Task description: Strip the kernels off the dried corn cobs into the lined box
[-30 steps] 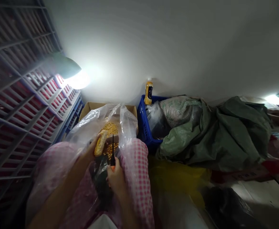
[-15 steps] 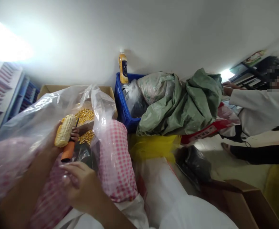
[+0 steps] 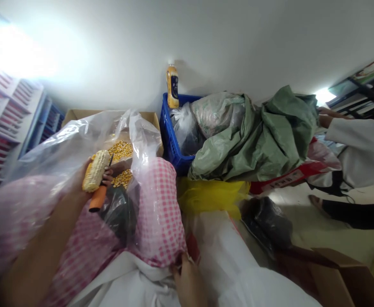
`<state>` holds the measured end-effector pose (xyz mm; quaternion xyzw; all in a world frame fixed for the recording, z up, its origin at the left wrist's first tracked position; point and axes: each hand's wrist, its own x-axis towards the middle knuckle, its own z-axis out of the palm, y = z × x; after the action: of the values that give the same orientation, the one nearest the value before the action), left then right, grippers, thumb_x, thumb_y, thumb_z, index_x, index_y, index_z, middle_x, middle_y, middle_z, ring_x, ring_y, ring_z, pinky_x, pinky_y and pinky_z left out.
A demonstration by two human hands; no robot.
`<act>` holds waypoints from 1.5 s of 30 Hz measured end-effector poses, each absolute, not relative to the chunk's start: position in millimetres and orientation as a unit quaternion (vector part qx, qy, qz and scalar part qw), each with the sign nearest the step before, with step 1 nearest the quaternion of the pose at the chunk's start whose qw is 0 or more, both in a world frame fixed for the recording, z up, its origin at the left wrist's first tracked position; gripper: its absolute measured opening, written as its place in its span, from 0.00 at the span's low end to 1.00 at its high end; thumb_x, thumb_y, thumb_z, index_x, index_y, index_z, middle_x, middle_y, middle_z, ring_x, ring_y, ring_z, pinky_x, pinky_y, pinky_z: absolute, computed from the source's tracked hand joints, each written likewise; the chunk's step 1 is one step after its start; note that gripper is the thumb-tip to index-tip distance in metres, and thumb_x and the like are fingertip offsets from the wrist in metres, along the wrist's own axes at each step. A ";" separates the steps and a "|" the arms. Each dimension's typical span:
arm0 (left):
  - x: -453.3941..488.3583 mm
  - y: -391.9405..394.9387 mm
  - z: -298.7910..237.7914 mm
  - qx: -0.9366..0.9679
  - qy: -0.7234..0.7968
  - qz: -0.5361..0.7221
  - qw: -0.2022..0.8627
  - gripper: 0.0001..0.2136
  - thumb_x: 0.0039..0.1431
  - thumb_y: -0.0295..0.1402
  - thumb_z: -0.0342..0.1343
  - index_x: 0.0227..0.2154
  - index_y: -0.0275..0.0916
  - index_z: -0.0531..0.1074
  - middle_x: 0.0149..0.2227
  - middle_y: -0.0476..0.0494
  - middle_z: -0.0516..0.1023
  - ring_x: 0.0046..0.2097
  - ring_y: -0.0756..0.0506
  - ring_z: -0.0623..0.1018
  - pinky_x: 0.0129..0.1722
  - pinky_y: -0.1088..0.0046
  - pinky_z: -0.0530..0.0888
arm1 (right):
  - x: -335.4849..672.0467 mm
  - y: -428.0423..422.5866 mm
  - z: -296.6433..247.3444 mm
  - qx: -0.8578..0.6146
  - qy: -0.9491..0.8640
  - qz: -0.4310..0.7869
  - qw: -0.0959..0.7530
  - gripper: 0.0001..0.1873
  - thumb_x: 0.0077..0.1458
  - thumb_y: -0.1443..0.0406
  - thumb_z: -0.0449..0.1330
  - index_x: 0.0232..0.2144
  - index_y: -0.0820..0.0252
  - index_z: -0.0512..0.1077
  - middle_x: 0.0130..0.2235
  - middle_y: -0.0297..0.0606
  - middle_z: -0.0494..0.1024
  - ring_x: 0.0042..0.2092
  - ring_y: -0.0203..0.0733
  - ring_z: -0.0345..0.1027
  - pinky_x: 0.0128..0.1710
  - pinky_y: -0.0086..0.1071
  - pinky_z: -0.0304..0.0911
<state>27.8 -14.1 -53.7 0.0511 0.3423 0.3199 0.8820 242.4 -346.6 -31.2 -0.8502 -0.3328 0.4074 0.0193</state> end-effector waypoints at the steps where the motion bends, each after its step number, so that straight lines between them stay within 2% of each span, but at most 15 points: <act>1: 27.7 -14.3 -53.8 0.053 0.345 0.319 0.881 0.21 0.60 0.51 0.39 0.31 0.37 0.64 0.24 0.46 0.65 0.22 0.53 0.67 0.17 0.79 0.70 | 241.4 -347.2 -34.6 -0.847 -0.330 0.415 0.035 0.17 0.51 0.69 0.53 0.44 0.65 0.72 0.39 0.49 0.79 0.41 0.48 0.74 0.40 0.34 0.63; 9: 28.8 -15.5 -44.4 0.029 0.378 0.321 0.868 0.21 0.60 0.50 0.39 0.29 0.36 0.65 0.23 0.46 0.65 0.20 0.52 0.67 0.15 0.77 0.69 | 262.4 -353.6 -40.7 -0.794 -0.305 0.510 0.127 0.14 0.44 0.67 0.55 0.36 0.64 0.73 0.34 0.44 0.80 0.36 0.46 0.73 0.34 0.31 0.64; 14: 26.7 -16.7 -43.6 0.023 0.368 0.325 0.871 0.22 0.60 0.50 0.40 0.28 0.35 0.66 0.22 0.46 0.65 0.20 0.52 0.67 0.16 0.78 0.69 | 274.8 -359.9 -35.4 -0.763 -0.296 0.548 0.170 0.07 0.43 0.62 0.57 0.26 0.58 0.70 0.26 0.37 0.77 0.31 0.43 0.72 0.31 0.30 0.63; 20: 25.3 -18.5 -45.2 0.033 0.362 0.348 0.864 0.21 0.61 0.48 0.40 0.29 0.34 0.68 0.22 0.45 0.67 0.20 0.52 0.68 0.16 0.77 0.70 | 237.8 -287.4 -5.0 -0.677 -0.275 0.634 0.253 0.11 0.47 0.56 0.56 0.27 0.58 0.65 0.19 0.30 0.69 0.19 0.34 0.62 0.19 0.26 0.57; 22: 24.4 -19.0 -44.5 0.029 0.361 0.347 0.865 0.22 0.61 0.48 0.39 0.28 0.34 0.68 0.22 0.45 0.68 0.20 0.51 0.68 0.15 0.77 0.69 | 209.2 -240.2 1.8 -0.646 -0.302 0.632 0.303 0.11 0.49 0.58 0.55 0.30 0.60 0.68 0.23 0.33 0.72 0.22 0.35 0.66 0.21 0.27 0.61; 24: 22.4 -19.2 -44.3 0.023 0.364 0.343 0.866 0.22 0.61 0.48 0.39 0.28 0.34 0.67 0.22 0.45 0.68 0.20 0.52 0.69 0.16 0.77 0.69 | 182.5 -195.7 6.7 -0.620 -0.329 0.616 0.358 0.15 0.51 0.60 0.53 0.39 0.62 0.71 0.33 0.40 0.77 0.29 0.39 0.72 0.29 0.32 0.68; 27: 19.0 -18.3 -44.9 0.017 0.359 0.346 0.867 0.23 0.61 0.49 0.40 0.27 0.33 0.67 0.22 0.45 0.67 0.20 0.52 0.69 0.17 0.78 0.69 | 160.3 -164.1 11.4 -0.630 -0.420 0.500 0.421 0.27 0.53 0.65 0.53 0.56 0.56 0.63 0.55 0.43 0.69 0.52 0.43 0.67 0.50 0.37 0.64; 30: 18.5 -16.4 -44.2 0.015 0.356 0.353 0.865 0.23 0.61 0.49 0.40 0.27 0.33 0.67 0.22 0.46 0.68 0.20 0.52 0.69 0.17 0.78 0.69 | 160.9 -191.5 1.8 -0.621 -0.516 0.468 0.359 0.28 0.55 0.64 0.53 0.59 0.54 0.61 0.59 0.41 0.66 0.56 0.44 0.63 0.55 0.39 0.60; 31: 19.4 -15.7 -43.5 0.014 0.354 0.353 0.866 0.23 0.61 0.49 0.40 0.27 0.33 0.67 0.22 0.46 0.68 0.20 0.52 0.69 0.17 0.78 0.69 | 163.3 -210.0 -7.1 -0.615 -0.556 0.466 0.310 0.27 0.55 0.64 0.55 0.58 0.55 0.63 0.57 0.42 0.68 0.56 0.46 0.63 0.56 0.40 0.59; 34: 23.1 -14.2 -41.1 0.011 0.351 0.350 0.868 0.23 0.61 0.49 0.40 0.27 0.33 0.67 0.22 0.45 0.68 0.20 0.52 0.70 0.16 0.77 0.69 | 168.3 -268.8 -50.5 -0.629 -0.662 0.391 0.115 0.38 0.43 0.59 0.66 0.58 0.52 0.64 0.59 0.47 0.65 0.59 0.61 0.58 0.54 0.48 0.61; 35: 24.0 -13.8 -40.9 0.009 0.351 0.349 0.869 0.23 0.61 0.49 0.40 0.27 0.32 0.67 0.22 0.45 0.68 0.20 0.52 0.70 0.16 0.77 0.69 | 168.6 -284.0 -68.1 -0.655 -0.675 0.329 0.088 0.36 0.44 0.59 0.66 0.57 0.49 0.65 0.60 0.45 0.64 0.60 0.61 0.57 0.55 0.49 0.59; 38: 23.6 -13.5 -43.0 -0.003 0.351 0.354 0.867 0.23 0.61 0.49 0.41 0.27 0.33 0.67 0.21 0.45 0.69 0.19 0.51 0.69 0.15 0.76 0.69 | 168.8 -306.0 -115.6 -0.681 -0.715 0.127 0.099 0.25 0.52 0.65 0.61 0.54 0.50 0.68 0.56 0.44 0.70 0.55 0.52 0.65 0.51 0.39 0.62; 40: 21.1 -14.0 -45.6 -0.009 0.343 0.357 0.869 0.22 0.61 0.49 0.41 0.28 0.33 0.67 0.21 0.44 0.69 0.20 0.51 0.70 0.16 0.76 0.70 | 170.8 -303.2 -132.9 -0.642 -0.754 0.034 0.137 0.15 0.54 0.68 0.58 0.44 0.54 0.75 0.47 0.44 0.77 0.48 0.47 0.71 0.45 0.35 0.65; 43: 17.3 -15.3 -47.5 -0.016 0.335 0.356 0.872 0.22 0.61 0.49 0.42 0.29 0.33 0.67 0.21 0.44 0.69 0.20 0.51 0.71 0.17 0.76 0.70 | 176.8 -285.4 -127.0 -0.599 -0.789 0.009 0.137 0.07 0.50 0.72 0.59 0.27 0.57 0.76 0.31 0.39 0.80 0.37 0.44 0.72 0.35 0.32 0.64; 45: 16.2 -15.9 -46.1 -0.015 0.338 0.357 0.871 0.22 0.61 0.48 0.41 0.29 0.33 0.67 0.21 0.44 0.70 0.20 0.51 0.71 0.16 0.77 0.70 | 182.0 -269.2 -103.0 -0.581 -0.804 0.038 0.123 0.08 0.48 0.73 0.60 0.22 0.57 0.72 0.26 0.35 0.76 0.32 0.42 0.71 0.29 0.29 0.61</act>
<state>16.2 -15.9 -46.1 -0.0150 0.3379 0.3570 0.8707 182.0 -269.2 -103.0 -0.5806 -0.8040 0.0384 0.1226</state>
